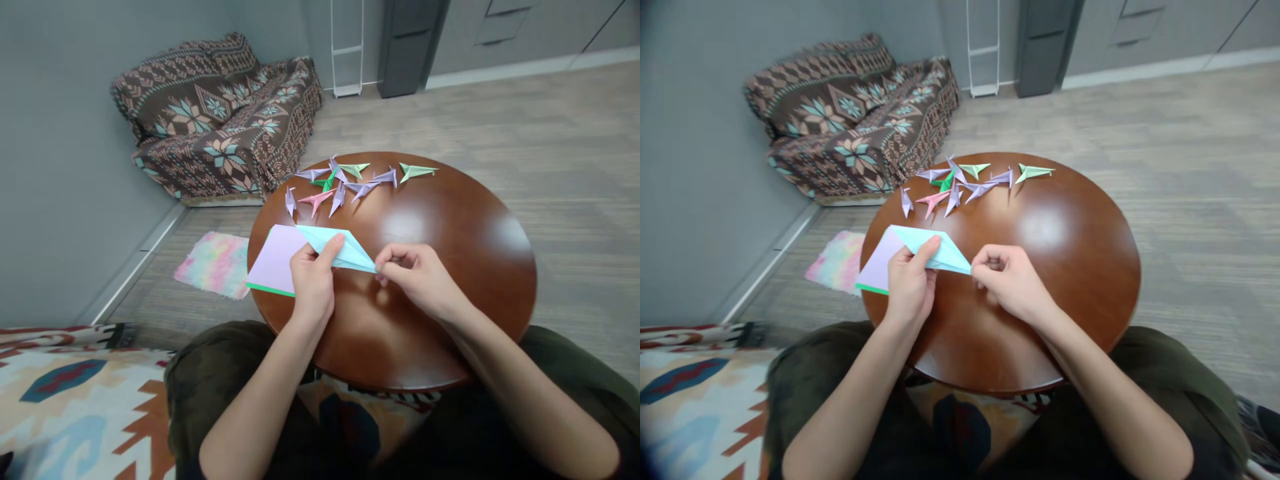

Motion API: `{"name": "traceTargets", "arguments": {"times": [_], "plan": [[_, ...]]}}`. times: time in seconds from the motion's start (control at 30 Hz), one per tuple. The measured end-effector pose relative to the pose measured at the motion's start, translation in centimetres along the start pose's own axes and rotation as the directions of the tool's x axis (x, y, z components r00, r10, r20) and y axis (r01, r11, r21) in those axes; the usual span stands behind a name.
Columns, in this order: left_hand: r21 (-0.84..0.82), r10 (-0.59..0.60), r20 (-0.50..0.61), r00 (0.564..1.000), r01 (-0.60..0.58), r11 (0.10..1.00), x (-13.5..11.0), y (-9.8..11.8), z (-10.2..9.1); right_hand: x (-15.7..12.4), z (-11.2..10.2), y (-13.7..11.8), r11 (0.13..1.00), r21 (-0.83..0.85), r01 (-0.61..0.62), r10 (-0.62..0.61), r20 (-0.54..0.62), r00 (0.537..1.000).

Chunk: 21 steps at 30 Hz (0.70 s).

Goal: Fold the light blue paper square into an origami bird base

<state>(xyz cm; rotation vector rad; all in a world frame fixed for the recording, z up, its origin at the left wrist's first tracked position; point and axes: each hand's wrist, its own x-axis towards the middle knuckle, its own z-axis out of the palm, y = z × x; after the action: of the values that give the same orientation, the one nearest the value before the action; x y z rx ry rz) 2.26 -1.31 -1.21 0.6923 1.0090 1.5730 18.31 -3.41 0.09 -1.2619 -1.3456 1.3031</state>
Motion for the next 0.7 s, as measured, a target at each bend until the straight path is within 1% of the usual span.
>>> {"name": "traceTargets", "arguments": {"times": [0.2,0.27,0.37,0.47,0.53,0.7], "plan": [[0.005,0.014,-0.017,1.0,-0.014,1.0,0.54,0.25,-0.41,0.18,-0.39,0.24,0.999,0.047,-0.003,0.001,0.041,0.999],[0.026,0.006,-0.008,1.0,-0.005,1.0,0.64,0.13,-0.56,0.27,-0.47,0.31,0.998,0.067,0.014,-0.015,0.028,0.999],[0.087,-0.047,0.058,0.997,0.042,0.995,0.48,-0.22,-0.65,0.25,-0.35,0.2,0.997,0.064,0.039,-0.04,0.014,0.999],[0.12,-0.107,0.162,0.981,0.088,0.989,0.03,-0.57,-0.53,0.08,-0.1,0.13,0.998,0.059,0.027,-0.032,0.075,0.997],[0.114,-0.122,0.202,0.972,0.101,0.988,-0.23,-0.61,-0.4,0.02,-0.05,0.26,0.998,0.053,0.024,-0.029,0.088,0.996],[0.083,-0.116,0.184,0.976,0.102,0.991,-0.29,0.0,-0.3,0.2,-0.33,0.85,0.998,0.023,0.059,-0.061,0.091,0.994]]}}
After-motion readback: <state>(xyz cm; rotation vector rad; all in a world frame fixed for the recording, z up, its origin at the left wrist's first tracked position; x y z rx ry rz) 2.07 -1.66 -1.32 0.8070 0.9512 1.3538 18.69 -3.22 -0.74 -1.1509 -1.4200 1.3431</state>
